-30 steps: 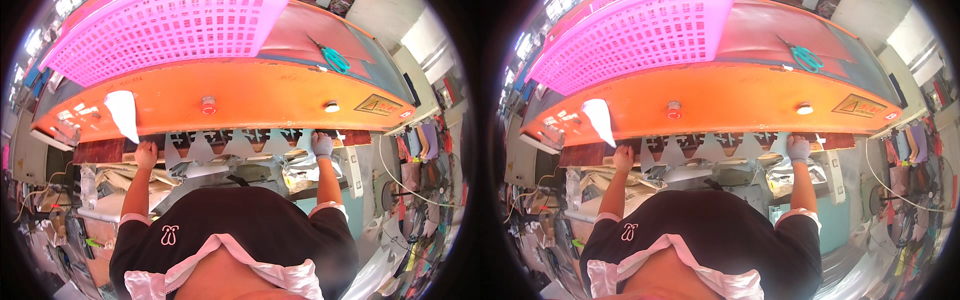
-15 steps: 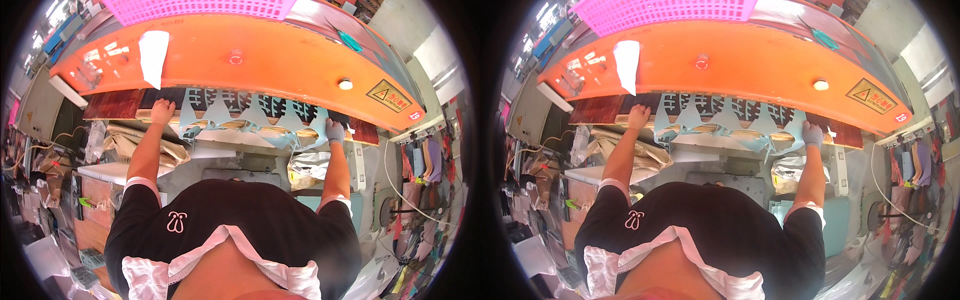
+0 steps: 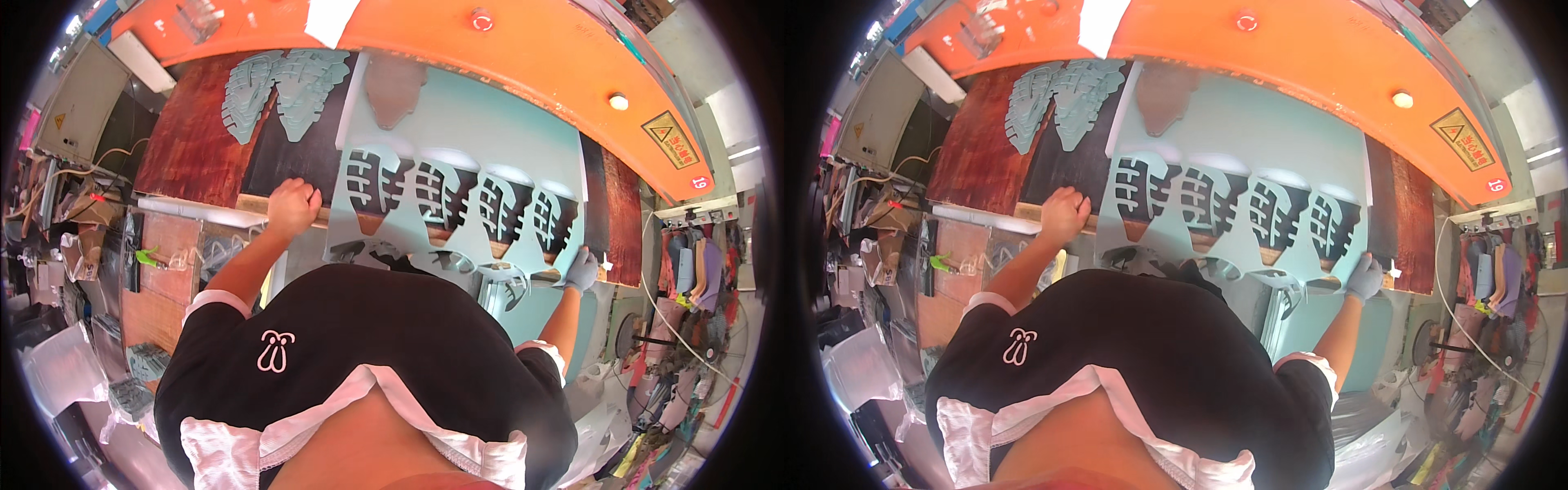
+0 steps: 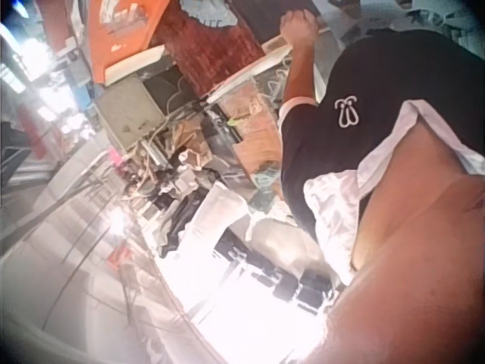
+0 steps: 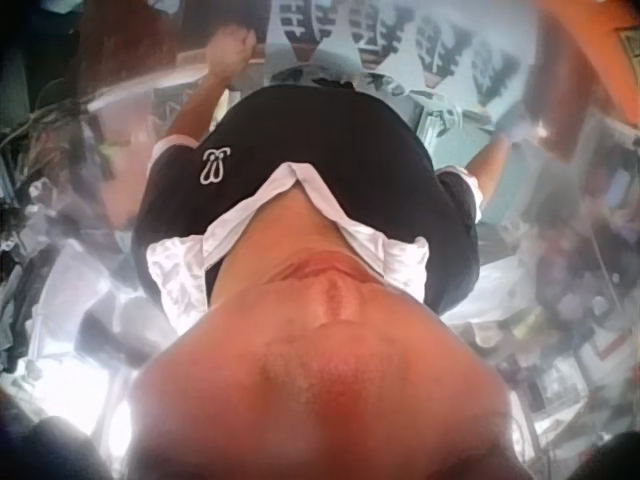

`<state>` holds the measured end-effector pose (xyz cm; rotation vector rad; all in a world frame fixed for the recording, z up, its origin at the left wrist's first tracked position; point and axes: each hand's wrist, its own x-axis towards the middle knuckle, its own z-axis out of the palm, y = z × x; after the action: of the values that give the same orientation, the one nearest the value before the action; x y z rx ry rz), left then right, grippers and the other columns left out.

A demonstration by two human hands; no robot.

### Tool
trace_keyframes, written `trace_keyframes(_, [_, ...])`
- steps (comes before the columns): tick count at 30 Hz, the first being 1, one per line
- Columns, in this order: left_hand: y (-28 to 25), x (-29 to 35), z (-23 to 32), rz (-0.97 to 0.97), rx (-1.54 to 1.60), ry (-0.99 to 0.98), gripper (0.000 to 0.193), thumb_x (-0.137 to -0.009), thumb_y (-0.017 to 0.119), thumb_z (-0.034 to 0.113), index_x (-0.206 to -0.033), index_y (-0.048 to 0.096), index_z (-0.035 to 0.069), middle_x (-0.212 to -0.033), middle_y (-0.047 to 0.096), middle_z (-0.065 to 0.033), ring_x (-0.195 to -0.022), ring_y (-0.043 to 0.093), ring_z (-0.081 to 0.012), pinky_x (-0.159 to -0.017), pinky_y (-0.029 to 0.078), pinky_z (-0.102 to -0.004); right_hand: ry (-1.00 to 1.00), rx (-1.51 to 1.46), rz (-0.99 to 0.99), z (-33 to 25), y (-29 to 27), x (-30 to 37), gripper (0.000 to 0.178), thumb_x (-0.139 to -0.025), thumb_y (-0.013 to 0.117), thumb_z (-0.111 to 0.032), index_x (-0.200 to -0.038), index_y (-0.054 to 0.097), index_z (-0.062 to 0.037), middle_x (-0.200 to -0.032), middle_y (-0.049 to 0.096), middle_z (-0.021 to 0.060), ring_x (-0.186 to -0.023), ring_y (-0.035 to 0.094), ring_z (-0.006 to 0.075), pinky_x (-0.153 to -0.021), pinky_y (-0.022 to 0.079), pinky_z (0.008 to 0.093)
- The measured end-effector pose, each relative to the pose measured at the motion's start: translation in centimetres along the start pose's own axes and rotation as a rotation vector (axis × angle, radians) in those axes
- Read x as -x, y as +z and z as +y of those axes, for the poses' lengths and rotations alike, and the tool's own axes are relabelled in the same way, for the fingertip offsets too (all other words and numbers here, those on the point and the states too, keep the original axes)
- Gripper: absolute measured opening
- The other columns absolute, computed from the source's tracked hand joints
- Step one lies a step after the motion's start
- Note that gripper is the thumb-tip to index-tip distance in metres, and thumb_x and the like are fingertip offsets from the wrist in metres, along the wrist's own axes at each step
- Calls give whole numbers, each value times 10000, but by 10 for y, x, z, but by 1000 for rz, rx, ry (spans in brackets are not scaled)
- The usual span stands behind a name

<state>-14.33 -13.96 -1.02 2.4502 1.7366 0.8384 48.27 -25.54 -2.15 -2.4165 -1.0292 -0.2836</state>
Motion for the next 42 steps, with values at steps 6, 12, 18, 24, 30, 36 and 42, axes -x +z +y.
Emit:
trace_keyframes(6, [-6, -3, 1, 48, 103, 33, 239, -703, 640, 128, -536, 481, 66, -609, 462, -78, -600, 492, -284, -521, 416, -406, 116, 33, -85, -9, -14, 1, 417, -863, 481, -420, -960, 653, -53, -943, 646, 153, -895, 602, 335, -781, 454, 415])
trace_keyframes(12, [-13, -8, -2, -93, 156, 13, 231, -734, 630, 165, -573, 492, 73, -631, 480, -77, -622, 521, -286, -532, 409, -414, -39, 91, 6, -157, 8, -35, 496, -808, 621, -345, -1174, 541, -20, -1156, 560, 199, -1047, 548, 343, -891, 431, 421])
trace_keyframes(18, [-4, -64, -1, 75, 456, -95, 174, -760, 616, 120, -902, 555, 39, -909, 560, -111, -858, 559, -312, -744, 449, -393, -925, -531, -336, -423, 92, 36, 611, -735, 673, -447, -1173, 482, -65, -1168, 506, 165, -1030, 484, 374, -886, 405, 424])
trace_keyframes(24, [51, -127, -2, 68, 284, 149, 307, -799, 567, 121, -1095, 543, 45, -1242, 491, -114, -1099, 477, -293, -917, 357, -422, -565, 29, -583, -524, 72, 79, 831, -646, 663, -537, -1299, 412, -90, -1408, 297, 183, -1172, 402, 424, -950, 380, 439])
trace_keyframes(30, [58, -116, -3, 86, 292, 109, 316, -814, 544, 119, -1121, 545, 46, -1271, 486, -117, -1113, 477, -289, -928, 352, -418, -445, -54, -694, -534, 76, 66, 787, -668, 687, -453, -1315, 423, -89, -1438, 268, 175, -1169, 440, 377, -938, 414, 415])
trace_keyframes(36, [60, -115, -5, 68, 319, 98, 311, -818, 541, 126, -1122, 552, 59, -1274, 493, -109, -1116, 479, -281, -935, 348, -413, -246, -874, -735, -485, 90, 25, 767, -627, 740, -297, -1283, 449, -26, -1335, 368, 197, -1062, 533, 290, -853, 481, 362])
trace_keyframes(42, [62, -116, -7, 62, 339, 74, 314, -808, 557, 131, -1117, 550, 74, -1274, 492, -96, -1103, 481, -275, -937, 341, -412, -316, -424, -454, -449, 80, 8, 773, -589, 743, -334, -1252, 481, -35, -1255, 458, 198, -984, 566, 336, -848, 480, 367])
